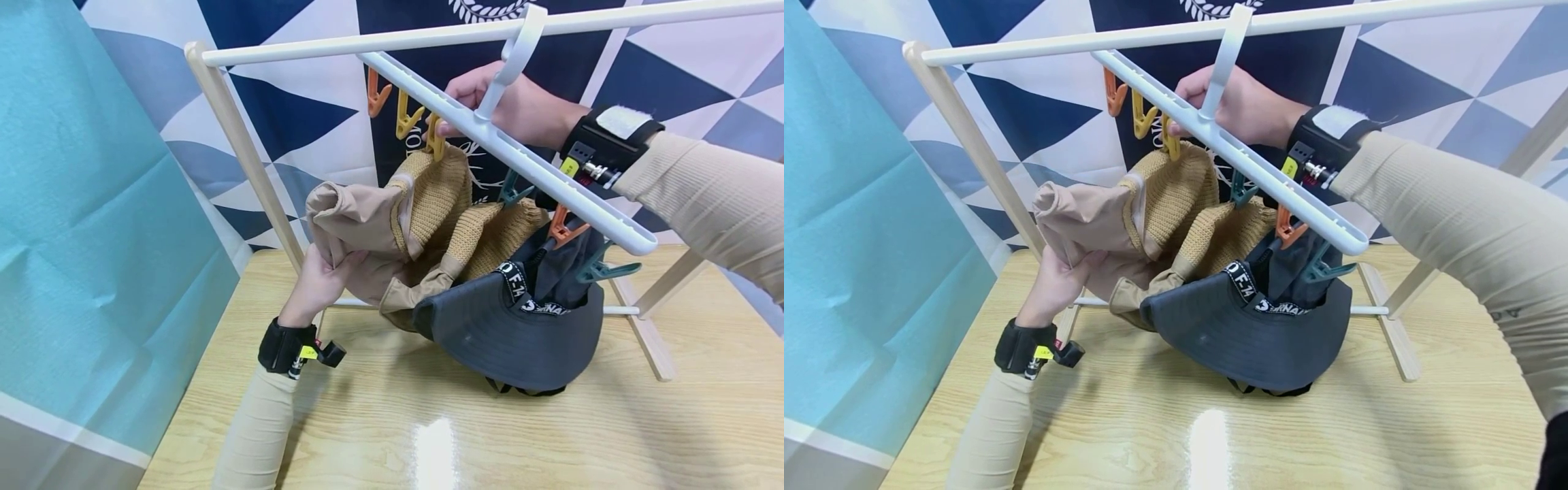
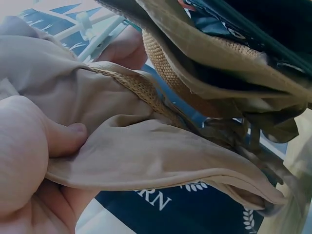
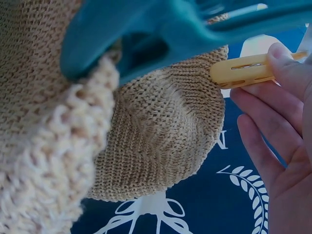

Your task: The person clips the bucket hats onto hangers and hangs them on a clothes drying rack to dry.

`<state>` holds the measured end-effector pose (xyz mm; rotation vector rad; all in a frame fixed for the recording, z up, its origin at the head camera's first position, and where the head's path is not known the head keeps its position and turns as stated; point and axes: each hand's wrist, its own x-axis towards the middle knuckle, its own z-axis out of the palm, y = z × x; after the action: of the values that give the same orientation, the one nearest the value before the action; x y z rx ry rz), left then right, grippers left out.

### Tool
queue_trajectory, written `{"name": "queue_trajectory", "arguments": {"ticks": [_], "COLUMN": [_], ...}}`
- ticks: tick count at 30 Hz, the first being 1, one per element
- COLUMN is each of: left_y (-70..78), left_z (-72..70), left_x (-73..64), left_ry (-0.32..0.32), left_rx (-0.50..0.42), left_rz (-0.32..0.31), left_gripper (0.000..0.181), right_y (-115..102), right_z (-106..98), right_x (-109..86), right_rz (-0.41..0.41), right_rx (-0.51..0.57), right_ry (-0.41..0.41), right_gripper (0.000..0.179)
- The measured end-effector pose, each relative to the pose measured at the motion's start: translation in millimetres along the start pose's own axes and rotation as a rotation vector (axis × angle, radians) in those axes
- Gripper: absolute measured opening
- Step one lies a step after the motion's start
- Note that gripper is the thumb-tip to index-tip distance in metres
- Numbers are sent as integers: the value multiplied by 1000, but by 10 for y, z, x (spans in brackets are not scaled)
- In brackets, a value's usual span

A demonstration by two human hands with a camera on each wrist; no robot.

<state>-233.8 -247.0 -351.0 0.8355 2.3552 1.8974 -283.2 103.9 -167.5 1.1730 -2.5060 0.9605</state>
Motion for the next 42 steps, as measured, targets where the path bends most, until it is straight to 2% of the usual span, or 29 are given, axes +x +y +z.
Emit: {"name": "queue_trajectory", "arguments": {"ticks": [6,9,12,17,21,24,28,33,36,42], "left_y": [19,23,21,-12,-71,-108,-127,-122,-127,-141], "left_z": [-10,-15,-12,-11,-55,-102,-141,-145,-148,-158], "left_x": [6,9,14,36,61,69,80,88,83,67], "left_ry": [-34,-31,-1,89,129,138,118,109,117,124], "left_rx": [44,51,15,-70,-95,-93,-120,-145,-137,-143], "left_rz": [14,10,2,-14,-36,-49,-43,-19,-7,-14], "left_gripper": [32,35,39,37,36,36,39,38,35,35], "right_y": [10,16,19,24,15,6,7,18,11,-16], "right_z": [-4,-4,1,15,26,27,18,8,9,15], "right_x": [-1,1,1,20,40,44,37,24,15,11], "right_rz": [-16,-20,-14,-23,-36,-25,-21,-34,-14,-4], "right_rx": [1,16,16,1,-2,12,11,-16,-13,-1], "right_ry": [5,8,14,26,35,42,47,49,53,56], "right_gripper": [12,11,11,9,7,6,6,5,5,7]}}
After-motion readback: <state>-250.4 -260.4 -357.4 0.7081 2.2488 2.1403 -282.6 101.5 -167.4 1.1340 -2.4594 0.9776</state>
